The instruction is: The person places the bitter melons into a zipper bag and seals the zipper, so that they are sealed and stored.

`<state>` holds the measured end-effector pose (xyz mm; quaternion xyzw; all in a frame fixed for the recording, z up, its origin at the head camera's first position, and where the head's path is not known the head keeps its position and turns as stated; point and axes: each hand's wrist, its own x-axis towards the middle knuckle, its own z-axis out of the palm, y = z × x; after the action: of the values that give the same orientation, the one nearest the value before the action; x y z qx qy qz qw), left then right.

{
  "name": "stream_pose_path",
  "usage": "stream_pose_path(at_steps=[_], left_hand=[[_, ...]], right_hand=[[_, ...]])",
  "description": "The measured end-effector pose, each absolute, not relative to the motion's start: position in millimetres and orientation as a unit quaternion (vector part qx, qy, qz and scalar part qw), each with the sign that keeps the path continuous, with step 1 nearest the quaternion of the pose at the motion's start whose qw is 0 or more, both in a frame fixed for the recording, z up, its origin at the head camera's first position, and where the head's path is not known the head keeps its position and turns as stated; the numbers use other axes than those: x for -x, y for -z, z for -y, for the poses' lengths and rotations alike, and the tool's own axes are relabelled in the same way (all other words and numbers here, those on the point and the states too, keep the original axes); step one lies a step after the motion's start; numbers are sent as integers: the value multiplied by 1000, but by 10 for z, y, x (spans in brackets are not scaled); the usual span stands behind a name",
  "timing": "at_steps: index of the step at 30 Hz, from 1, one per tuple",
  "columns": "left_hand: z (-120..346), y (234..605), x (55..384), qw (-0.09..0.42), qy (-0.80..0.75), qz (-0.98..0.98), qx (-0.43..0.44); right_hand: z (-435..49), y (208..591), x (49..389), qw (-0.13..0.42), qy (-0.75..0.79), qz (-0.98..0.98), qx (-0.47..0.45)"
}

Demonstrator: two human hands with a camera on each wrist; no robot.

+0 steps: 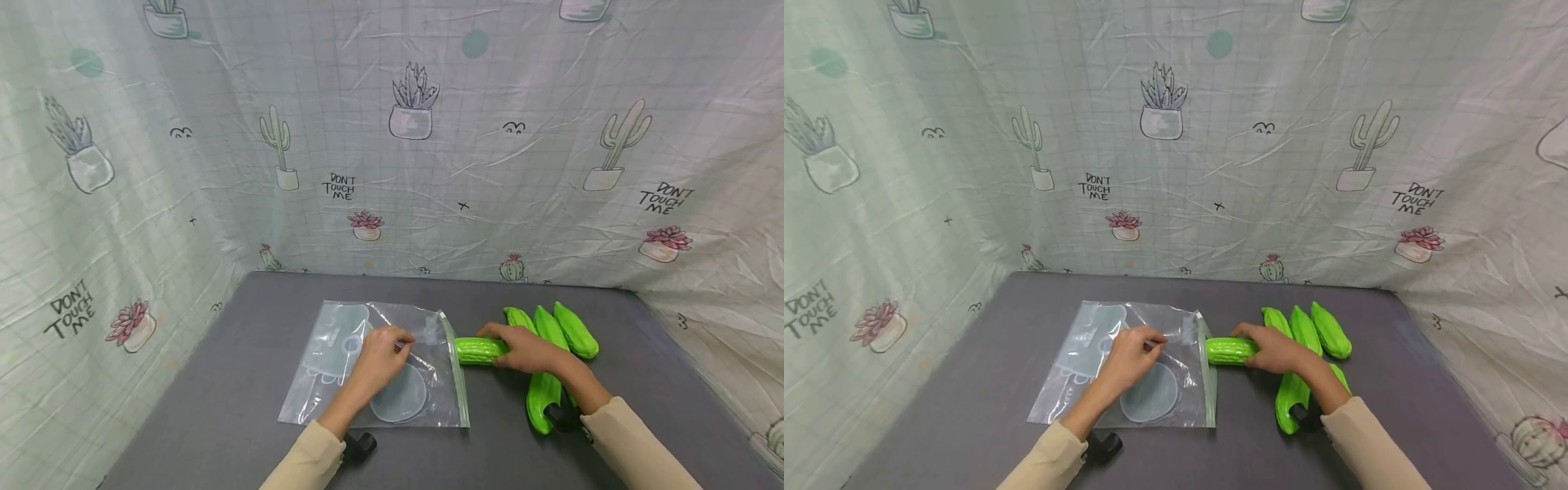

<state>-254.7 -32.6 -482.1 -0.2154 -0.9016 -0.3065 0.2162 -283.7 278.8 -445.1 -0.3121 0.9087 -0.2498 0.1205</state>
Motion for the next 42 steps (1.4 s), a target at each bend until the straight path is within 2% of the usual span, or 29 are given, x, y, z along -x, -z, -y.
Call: stream_pose_path(at_steps=[13, 21, 27, 35, 42], left_hand=[[375, 4783, 2510, 223, 314, 897, 216], [382, 4786, 2540, 210, 313, 900, 220], [382, 4773, 2512, 210, 311, 899, 226], [369, 4729, 2486, 209, 306, 900, 229], [374, 4749, 2511, 213, 303, 899, 232]], right_hand=[[-2767, 4440, 2821, 108, 240, -915, 307], [-2772, 4430, 2805, 93, 232, -914, 319], [-2760, 4457, 2790, 100, 244, -906, 332], [-2704, 4444, 2761, 128, 285, -903, 295], [-2709, 4470, 2778, 127, 295, -895, 310]])
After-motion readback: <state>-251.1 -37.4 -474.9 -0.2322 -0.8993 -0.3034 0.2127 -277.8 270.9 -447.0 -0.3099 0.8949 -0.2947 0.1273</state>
